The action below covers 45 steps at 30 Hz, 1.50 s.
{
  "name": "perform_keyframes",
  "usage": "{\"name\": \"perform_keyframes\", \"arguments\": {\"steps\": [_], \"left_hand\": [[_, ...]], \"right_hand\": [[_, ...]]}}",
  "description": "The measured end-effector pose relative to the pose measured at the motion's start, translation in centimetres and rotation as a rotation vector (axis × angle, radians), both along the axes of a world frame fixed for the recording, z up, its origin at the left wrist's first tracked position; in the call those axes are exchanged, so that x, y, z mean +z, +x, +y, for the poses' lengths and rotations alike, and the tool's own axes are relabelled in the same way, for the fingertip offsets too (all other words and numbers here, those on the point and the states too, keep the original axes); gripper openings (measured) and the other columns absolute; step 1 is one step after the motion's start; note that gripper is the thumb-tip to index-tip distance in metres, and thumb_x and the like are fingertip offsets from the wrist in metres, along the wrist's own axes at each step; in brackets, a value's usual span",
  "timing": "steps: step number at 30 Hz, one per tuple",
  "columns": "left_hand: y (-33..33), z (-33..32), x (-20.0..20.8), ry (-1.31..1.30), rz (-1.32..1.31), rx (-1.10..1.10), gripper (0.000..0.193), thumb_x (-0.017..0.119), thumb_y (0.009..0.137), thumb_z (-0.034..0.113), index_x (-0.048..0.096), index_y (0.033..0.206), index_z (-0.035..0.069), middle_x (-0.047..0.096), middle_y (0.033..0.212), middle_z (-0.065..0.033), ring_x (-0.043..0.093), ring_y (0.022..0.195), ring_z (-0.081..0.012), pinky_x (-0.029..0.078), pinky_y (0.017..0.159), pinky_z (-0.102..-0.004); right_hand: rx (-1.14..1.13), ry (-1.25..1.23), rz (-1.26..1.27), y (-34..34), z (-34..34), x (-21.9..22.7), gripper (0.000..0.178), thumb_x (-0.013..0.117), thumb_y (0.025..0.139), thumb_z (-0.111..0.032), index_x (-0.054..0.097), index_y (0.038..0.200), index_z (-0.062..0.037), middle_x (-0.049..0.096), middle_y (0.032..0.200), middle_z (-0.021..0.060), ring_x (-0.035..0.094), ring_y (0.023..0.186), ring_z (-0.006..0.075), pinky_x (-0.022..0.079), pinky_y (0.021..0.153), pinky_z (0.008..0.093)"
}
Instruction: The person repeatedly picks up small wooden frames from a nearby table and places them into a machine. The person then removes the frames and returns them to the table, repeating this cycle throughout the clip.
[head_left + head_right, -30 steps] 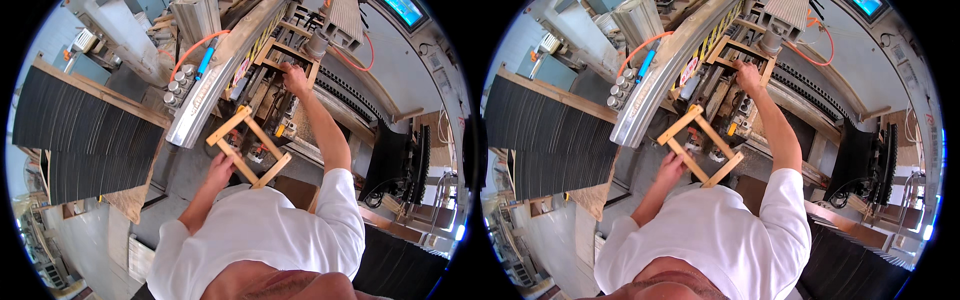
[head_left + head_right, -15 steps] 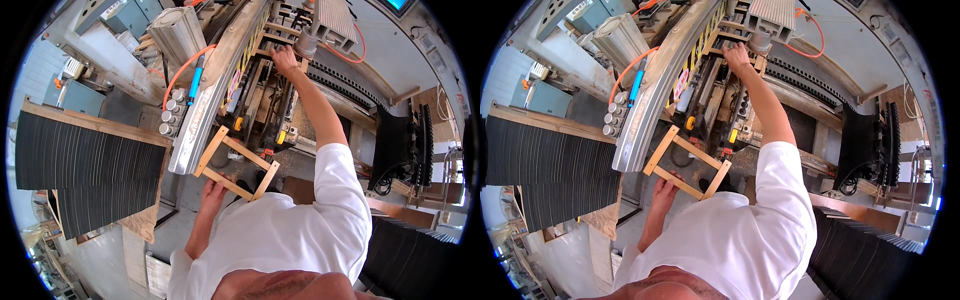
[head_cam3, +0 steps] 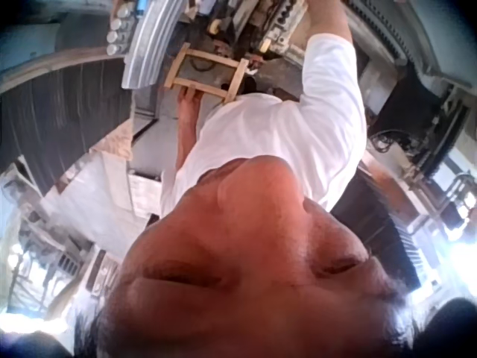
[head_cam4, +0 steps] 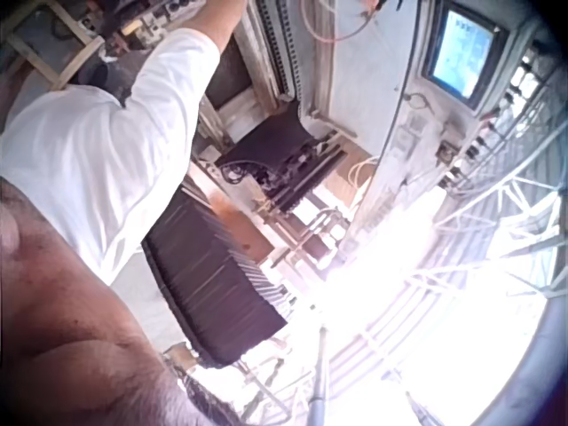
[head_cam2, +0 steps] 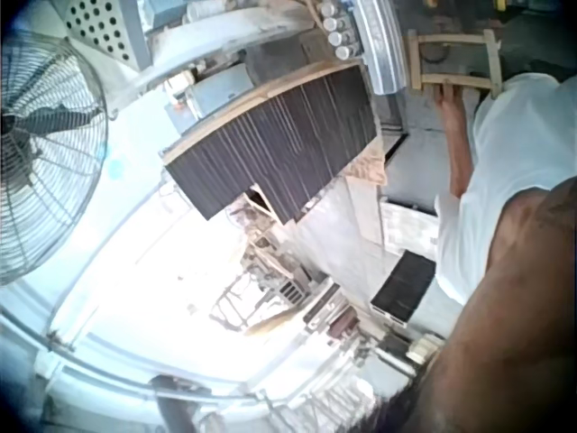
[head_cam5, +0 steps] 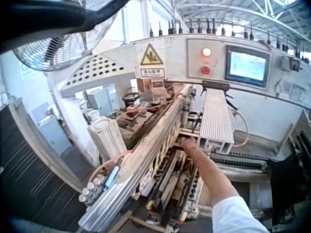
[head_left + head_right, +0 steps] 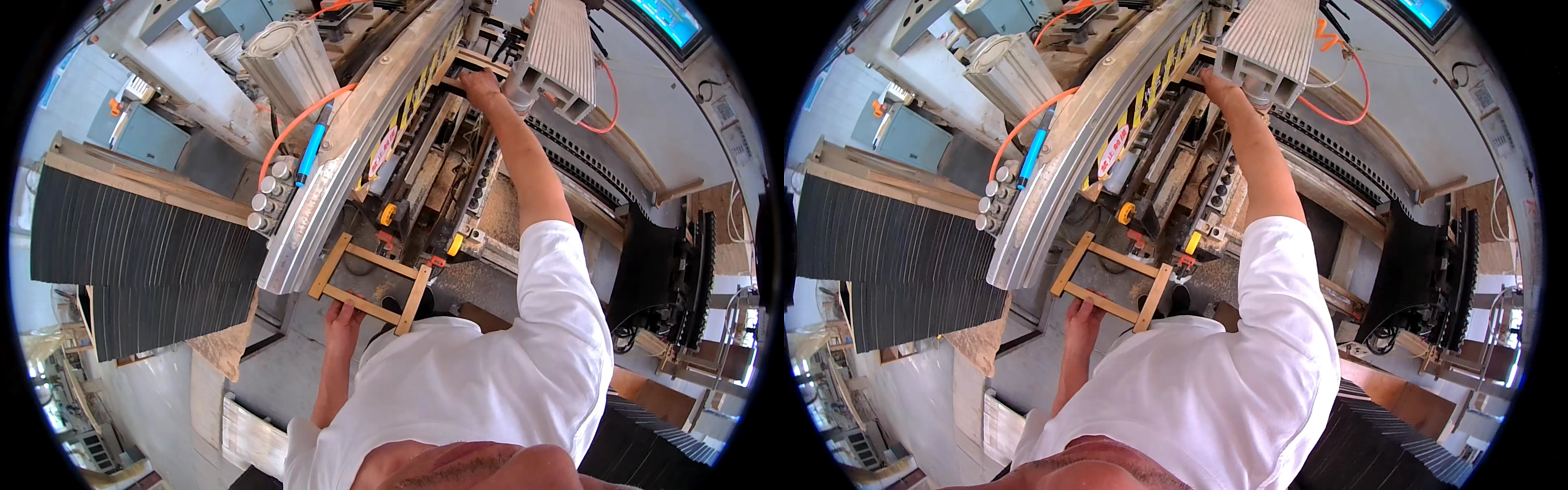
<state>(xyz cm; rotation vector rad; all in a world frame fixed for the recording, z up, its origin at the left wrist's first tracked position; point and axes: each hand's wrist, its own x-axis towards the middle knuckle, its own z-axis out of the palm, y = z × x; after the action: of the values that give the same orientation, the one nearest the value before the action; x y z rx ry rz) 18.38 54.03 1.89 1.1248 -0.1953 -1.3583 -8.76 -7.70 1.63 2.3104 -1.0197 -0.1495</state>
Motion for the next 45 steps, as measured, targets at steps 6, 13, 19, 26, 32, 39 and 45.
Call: {"name": "perform_keyframes", "arguments": {"steps": [6, 13, 19, 26, 32, 39, 45], "left_hand": [[-1.3, -0.7, -1.7, 0.041, 0.05, 0.031, 0.031, 0.06, 0.092, 0.019, 0.052, 0.115, 0.001, 0.061, 0.106, -0.0091, 0.059, 0.102, -0.0234, 0.047, 0.093, -0.0386], [-2.3, -1.3, -2.6, 0.039, 0.067, 0.041, 0.03, 0.059, 0.093, 0.021, 0.053, 0.114, 0.001, 0.061, 0.107, -0.0086, 0.06, 0.101, -0.0215, 0.049, 0.09, -0.0367], [-2.5, -1.3, -3.2, 0.06, 0.007, 0.069, 0.028, 0.057, 0.094, 0.023, 0.054, 0.113, 0.001, 0.062, 0.106, -0.0089, 0.061, 0.099, -0.0204, 0.05, 0.088, -0.0357], [-2.1, 0.6, -4.1, 0.079, -0.04, 0.171, 0.027, 0.058, 0.093, 0.021, 0.056, 0.111, 0.001, 0.063, 0.105, -0.0093, 0.062, 0.098, -0.0208, 0.05, 0.086, -0.0368], [-2.0, 2.2, -2.9, 0.193, -0.193, 0.255, 0.024, 0.056, 0.093, 0.017, 0.055, 0.112, 0.003, 0.064, 0.107, -0.0077, 0.061, 0.096, -0.0189, 0.05, 0.082, -0.0336], [1.0, 6.2, 1.0, 0.187, -0.782, 0.314, 0.018, 0.053, 0.093, 0.012, 0.061, 0.105, 0.0, 0.065, 0.094, -0.0038, 0.058, 0.086, -0.0115, 0.047, 0.076, -0.0267], [5.6, 11.1, 13.5, -0.008, -0.91, 0.568, 0.018, 0.05, 0.094, 0.008, 0.06, 0.104, -0.005, 0.065, 0.092, -0.0081, 0.06, 0.083, -0.0113, 0.048, 0.076, -0.0257]], "right_hand": [[0.096, -0.202, 0.135, -1.6, -6.9, -6.1, 0.017, 0.059, 0.081, -0.005, 0.062, 0.098, -0.0079, 0.067, 0.095, 0.0127, 0.063, 0.097, 0.0309, 0.045, 0.087, 0.0463], [0.241, -0.623, 0.484, -3.0, -7.3, -5.4, 0.017, 0.058, 0.081, -0.006, 0.064, 0.096, -0.01, 0.068, 0.095, 0.0111, 0.064, 0.096, 0.0289, 0.043, 0.09, 0.0452], [0.138, -0.373, 0.042, -1.1, -2.6, -1.2, 0.017, 0.059, 0.08, -0.007, 0.065, 0.095, -0.0114, 0.068, 0.097, 0.0088, 0.064, 0.097, 0.0288, 0.037, 0.101, 0.0493], [-0.143, 0.207, -0.204, 2.1, 6.4, 8.8, 0.018, 0.059, 0.081, -0.007, 0.068, 0.095, -0.0149, 0.068, 0.097, 0.0081, 0.064, 0.096, 0.0293, 0.034, 0.104, 0.0513], [-0.194, 0.276, -0.223, 3.3, 7.5, 9.7, 0.017, 0.059, 0.082, -0.007, 0.067, 0.096, -0.0124, 0.068, 0.098, 0.0097, 0.062, 0.099, 0.0292, 0.035, 0.103, 0.049], [-0.224, 0.207, -0.172, 3.9, 8.7, 10.3, 0.016, 0.061, 0.083, -0.012, 0.064, 0.099, -0.0081, 0.067, 0.098, 0.0127, 0.061, 0.099, 0.0327, 0.04, 0.093, 0.0481], [-0.253, 0.176, -0.112, 2.6, 7.6, 8.2, 0.019, 0.056, 0.085, -0.018, 0.064, 0.101, -0.0114, 0.066, 0.104, 0.0128, 0.064, 0.099, 0.0301, 0.052, 0.082, 0.0427]]}}
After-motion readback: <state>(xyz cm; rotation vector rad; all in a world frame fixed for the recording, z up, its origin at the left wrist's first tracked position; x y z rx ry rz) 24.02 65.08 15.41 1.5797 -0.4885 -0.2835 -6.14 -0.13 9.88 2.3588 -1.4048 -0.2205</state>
